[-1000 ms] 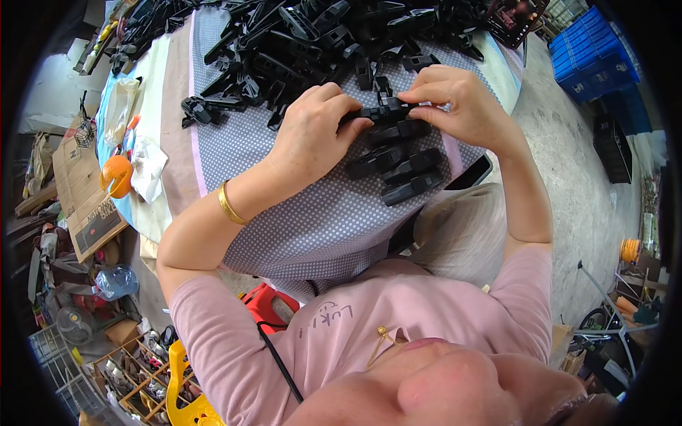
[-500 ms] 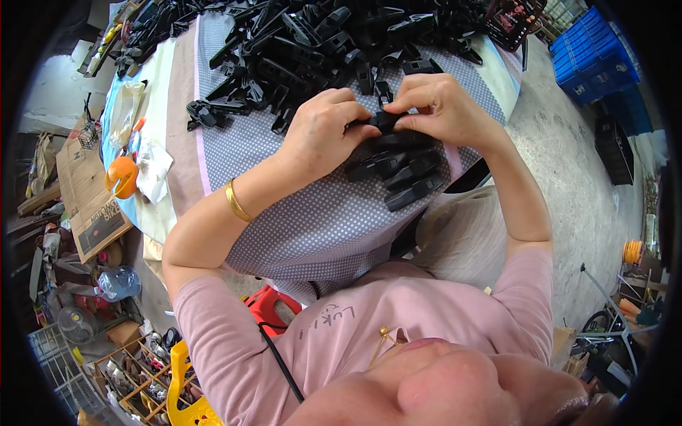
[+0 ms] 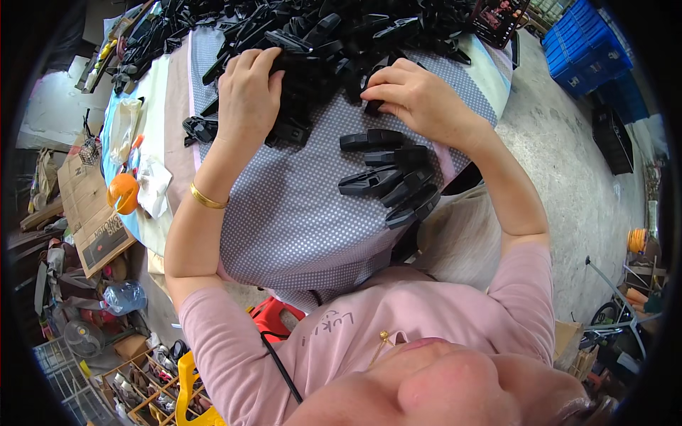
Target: Assembling black plastic interlocking components into stacks by hand at a workbench.
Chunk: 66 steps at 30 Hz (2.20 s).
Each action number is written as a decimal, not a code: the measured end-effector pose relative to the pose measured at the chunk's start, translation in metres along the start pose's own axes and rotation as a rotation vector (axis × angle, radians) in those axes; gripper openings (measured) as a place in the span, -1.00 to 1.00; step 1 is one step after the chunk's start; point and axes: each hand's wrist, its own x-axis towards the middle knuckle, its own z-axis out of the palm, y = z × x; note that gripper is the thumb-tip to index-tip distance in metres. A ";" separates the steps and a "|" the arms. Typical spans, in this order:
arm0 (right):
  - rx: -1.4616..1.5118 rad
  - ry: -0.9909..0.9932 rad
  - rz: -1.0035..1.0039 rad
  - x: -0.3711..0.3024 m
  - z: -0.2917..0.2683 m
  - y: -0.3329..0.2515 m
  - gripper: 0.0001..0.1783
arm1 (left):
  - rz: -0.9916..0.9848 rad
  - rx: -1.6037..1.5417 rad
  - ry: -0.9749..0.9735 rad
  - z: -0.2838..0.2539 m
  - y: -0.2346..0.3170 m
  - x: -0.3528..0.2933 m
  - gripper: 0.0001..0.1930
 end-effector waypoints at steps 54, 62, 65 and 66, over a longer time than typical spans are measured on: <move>0.001 -0.054 0.028 -0.007 -0.029 -0.003 -0.76 | 0.005 -0.456 -0.304 0.001 0.067 -0.031 -0.82; 0.009 -0.087 0.028 -0.006 -0.027 -0.001 -0.76 | -0.004 -0.490 -0.312 0.003 0.065 -0.029 -0.82; 0.110 -0.055 -0.022 -0.005 -0.015 -0.002 -0.75 | 0.022 -0.541 -0.286 0.008 0.069 -0.030 -0.82; 0.145 -0.046 -0.002 -0.008 -0.014 -0.002 -0.74 | 0.027 -0.543 -0.284 0.009 0.070 -0.030 -0.82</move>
